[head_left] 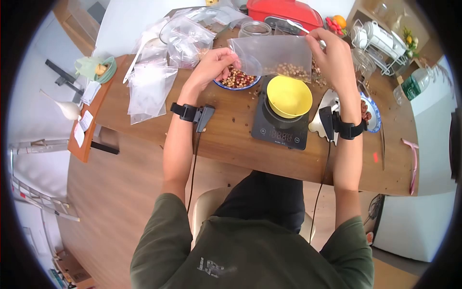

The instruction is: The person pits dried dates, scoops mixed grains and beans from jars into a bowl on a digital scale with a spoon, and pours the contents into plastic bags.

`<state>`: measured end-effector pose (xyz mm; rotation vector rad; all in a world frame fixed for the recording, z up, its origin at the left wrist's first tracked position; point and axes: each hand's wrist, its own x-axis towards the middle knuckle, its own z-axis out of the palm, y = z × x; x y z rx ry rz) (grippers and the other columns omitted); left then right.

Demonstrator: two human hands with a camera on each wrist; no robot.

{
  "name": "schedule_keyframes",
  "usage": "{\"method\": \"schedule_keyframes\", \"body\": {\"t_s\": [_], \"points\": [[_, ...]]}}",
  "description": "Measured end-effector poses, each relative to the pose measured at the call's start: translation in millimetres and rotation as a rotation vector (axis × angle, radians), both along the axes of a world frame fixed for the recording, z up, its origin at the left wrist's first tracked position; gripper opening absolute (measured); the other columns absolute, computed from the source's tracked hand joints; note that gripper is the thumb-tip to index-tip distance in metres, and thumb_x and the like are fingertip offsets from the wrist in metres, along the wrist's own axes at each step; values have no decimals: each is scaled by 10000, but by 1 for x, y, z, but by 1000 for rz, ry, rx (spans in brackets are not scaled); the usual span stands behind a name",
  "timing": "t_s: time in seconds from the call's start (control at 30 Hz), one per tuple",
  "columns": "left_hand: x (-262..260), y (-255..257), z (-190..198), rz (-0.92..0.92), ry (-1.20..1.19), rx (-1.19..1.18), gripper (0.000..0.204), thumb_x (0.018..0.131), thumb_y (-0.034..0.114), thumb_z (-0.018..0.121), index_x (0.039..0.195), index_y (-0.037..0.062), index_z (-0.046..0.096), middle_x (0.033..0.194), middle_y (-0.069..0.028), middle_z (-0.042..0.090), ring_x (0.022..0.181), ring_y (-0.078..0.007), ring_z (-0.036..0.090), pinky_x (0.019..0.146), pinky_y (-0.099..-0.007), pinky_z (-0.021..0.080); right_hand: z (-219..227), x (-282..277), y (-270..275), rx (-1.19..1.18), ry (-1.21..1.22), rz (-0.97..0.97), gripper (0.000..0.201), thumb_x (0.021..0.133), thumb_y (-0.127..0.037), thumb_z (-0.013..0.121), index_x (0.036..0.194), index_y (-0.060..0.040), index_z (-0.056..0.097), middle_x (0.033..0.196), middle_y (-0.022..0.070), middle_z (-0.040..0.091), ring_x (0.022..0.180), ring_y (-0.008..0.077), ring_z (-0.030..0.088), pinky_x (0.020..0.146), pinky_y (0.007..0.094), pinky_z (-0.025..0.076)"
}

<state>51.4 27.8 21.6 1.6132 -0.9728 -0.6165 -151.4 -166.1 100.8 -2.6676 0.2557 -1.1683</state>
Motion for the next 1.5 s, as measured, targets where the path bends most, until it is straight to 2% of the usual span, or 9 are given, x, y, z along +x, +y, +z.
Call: {"method": "schedule_keyframes", "body": {"t_s": [0.1, 0.33, 0.6, 0.67, 0.8, 0.87, 1.03, 1.23, 1.5], "points": [[2, 4, -1, -4, 26, -42, 173, 903, 169, 505, 851, 28, 591, 782, -21, 642, 457, -32, 461, 365, -171, 313, -2, 7, 3, 141, -44, -15, 159, 837, -184, 574, 867, -33, 612, 760, 167, 624, 681, 335, 600, 639, 379, 470], [7, 7, -8, 8, 31, -34, 209, 903, 181, 504, 812, 19, 600, 803, -53, 663, 426, -39, 447, 344, -175, 289, 12, 37, 3, 57, -25, 18, 176, 858, -201, 561, 878, -32, 607, 715, 177, 616, 619, 328, 598, 605, 383, 466], [18, 10, -14, -8, 144, 4, 202, 906, 158, 495, 827, 14, 613, 869, -94, 679, 428, -33, 449, 341, -168, 292, 25, 60, 11, 142, 110, 83, 207, 863, -214, 564, 903, -16, 609, 727, 122, 635, 491, 189, 589, 545, 325, 457], [23, 11, -19, -10, 177, 5, 193, 884, 147, 512, 803, 3, 613, 814, -74, 681, 469, -53, 491, 366, -186, 309, 22, 63, 11, 165, 114, 89, 214, 863, -217, 565, 916, -15, 611, 748, 115, 642, 497, 179, 592, 543, 314, 459], [25, 11, -22, 7, 209, -6, 202, 884, 141, 509, 804, -3, 626, 816, -78, 686, 477, -52, 498, 385, -191, 325, 13, 64, 7, 232, 116, 117, 240, 862, -230, 570, 959, -15, 613, 794, 88, 657, 514, 149, 600, 541, 285, 463], [25, 10, -22, 11, 220, 18, 189, 897, 147, 505, 839, 5, 614, 867, -99, 679, 455, -33, 457, 361, -162, 313, 9, 60, 5, 263, 120, 113, 246, 863, -233, 571, 970, -15, 612, 787, 84, 655, 514, 140, 596, 540, 279, 463], [24, 9, -23, 15, 209, 30, 202, 894, 147, 509, 814, 5, 628, 859, -87, 681, 462, -37, 449, 369, -172, 311, 0, 45, 2, 361, 145, 82, 274, 865, -239, 575, 990, 2, 603, 766, 70, 649, 510, 115, 577, 530, 260, 454], [24, 10, -23, 7, 189, 47, 213, 892, 150, 513, 794, 14, 645, 856, -71, 682, 463, -42, 437, 375, -183, 307, -26, 30, -18, 475, 357, 121, 272, 871, -211, 573, 968, 43, 585, 753, 75, 610, 500, 97, 547, 505, 256, 434], [27, 8, -27, 4, 166, 60, 214, 894, 146, 503, 804, 11, 642, 869, -73, 682, 450, -45, 432, 370, -182, 303, -53, 29, -37, 445, 628, 147, 178, 838, -137, 593, 882, 36, 595, 703, 61, 611, 503, 108, 552, 512, 263, 438]]}}
